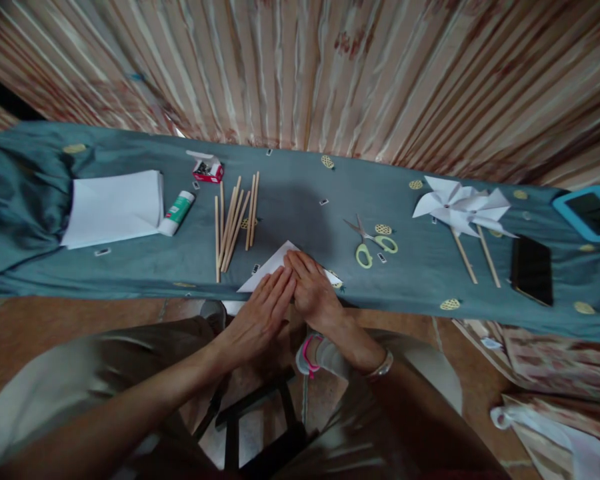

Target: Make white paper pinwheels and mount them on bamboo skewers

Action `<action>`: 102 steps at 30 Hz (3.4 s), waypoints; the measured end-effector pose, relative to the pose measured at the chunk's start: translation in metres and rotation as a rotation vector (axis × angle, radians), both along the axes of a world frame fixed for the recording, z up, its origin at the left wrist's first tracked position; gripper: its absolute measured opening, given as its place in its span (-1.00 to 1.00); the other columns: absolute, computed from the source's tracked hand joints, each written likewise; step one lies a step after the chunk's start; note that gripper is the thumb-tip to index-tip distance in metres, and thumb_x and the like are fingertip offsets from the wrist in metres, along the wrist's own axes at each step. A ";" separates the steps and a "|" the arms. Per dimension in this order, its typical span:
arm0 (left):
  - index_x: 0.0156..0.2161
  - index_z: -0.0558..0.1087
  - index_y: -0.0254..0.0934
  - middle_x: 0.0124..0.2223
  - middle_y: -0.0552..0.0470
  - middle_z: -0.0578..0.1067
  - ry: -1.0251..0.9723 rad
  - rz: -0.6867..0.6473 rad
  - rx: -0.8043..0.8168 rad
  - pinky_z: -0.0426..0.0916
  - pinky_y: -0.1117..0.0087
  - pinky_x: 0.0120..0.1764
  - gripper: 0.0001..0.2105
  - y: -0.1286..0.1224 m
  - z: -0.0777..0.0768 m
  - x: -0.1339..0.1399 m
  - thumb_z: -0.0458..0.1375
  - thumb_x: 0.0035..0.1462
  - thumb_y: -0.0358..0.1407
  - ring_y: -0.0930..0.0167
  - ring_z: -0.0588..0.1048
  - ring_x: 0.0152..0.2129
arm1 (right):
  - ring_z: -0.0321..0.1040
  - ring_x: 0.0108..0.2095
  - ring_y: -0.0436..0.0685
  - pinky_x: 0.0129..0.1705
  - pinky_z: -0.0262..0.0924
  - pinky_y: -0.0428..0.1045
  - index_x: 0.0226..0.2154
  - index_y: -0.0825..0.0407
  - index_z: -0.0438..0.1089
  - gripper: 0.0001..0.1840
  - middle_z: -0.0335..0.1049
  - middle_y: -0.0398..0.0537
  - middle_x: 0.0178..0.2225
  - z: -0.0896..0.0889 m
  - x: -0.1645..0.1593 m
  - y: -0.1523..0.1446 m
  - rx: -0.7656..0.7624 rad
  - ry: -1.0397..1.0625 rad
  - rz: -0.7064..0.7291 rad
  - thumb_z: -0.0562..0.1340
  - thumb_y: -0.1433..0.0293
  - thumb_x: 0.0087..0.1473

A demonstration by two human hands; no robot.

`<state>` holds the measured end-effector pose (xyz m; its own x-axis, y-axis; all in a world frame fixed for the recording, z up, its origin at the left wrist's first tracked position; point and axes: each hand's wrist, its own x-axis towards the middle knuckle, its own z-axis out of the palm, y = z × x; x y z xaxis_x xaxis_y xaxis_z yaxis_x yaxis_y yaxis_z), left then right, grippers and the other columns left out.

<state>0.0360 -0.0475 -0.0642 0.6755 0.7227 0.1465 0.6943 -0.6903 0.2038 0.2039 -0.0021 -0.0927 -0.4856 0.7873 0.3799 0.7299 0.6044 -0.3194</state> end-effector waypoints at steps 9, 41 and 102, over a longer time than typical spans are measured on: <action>0.31 -0.03 -0.63 0.36 -0.45 -0.02 0.103 0.021 0.054 0.02 0.01 0.29 -0.46 0.000 -0.015 -0.011 -0.15 0.24 -0.49 0.07 -0.19 0.32 | 0.11 0.24 0.31 0.20 0.17 0.30 0.18 0.30 0.23 -0.49 0.27 0.32 0.17 0.007 -0.002 -0.001 -0.037 -0.068 0.018 -0.10 0.48 0.26; 0.17 0.25 -0.58 0.16 -0.37 0.41 -0.052 -0.110 0.240 0.31 0.15 0.15 -0.60 0.036 -0.012 -0.024 -0.09 0.26 -0.51 0.19 0.35 0.16 | 0.07 0.26 0.29 0.26 0.10 0.25 0.18 0.35 0.21 -0.47 0.22 0.31 0.21 0.014 -0.003 0.006 -0.108 -0.141 -0.018 -0.09 0.46 0.24; 0.33 0.04 -0.47 0.36 -0.26 0.10 0.055 0.065 0.070 0.02 0.11 0.29 -0.42 -0.010 -0.011 -0.088 -0.16 0.18 -0.56 0.24 0.00 0.33 | 0.08 0.25 0.34 0.23 0.08 0.27 0.18 0.34 0.18 -0.48 0.22 0.37 0.19 0.022 0.062 -0.003 -0.065 -0.306 -0.267 -0.09 0.47 0.24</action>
<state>-0.0520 -0.0576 -0.0748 0.6362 0.7543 0.1622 0.7467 -0.6549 0.1164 0.2659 -0.0050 -0.0710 -0.3439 0.9186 0.1948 0.9255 0.3666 -0.0947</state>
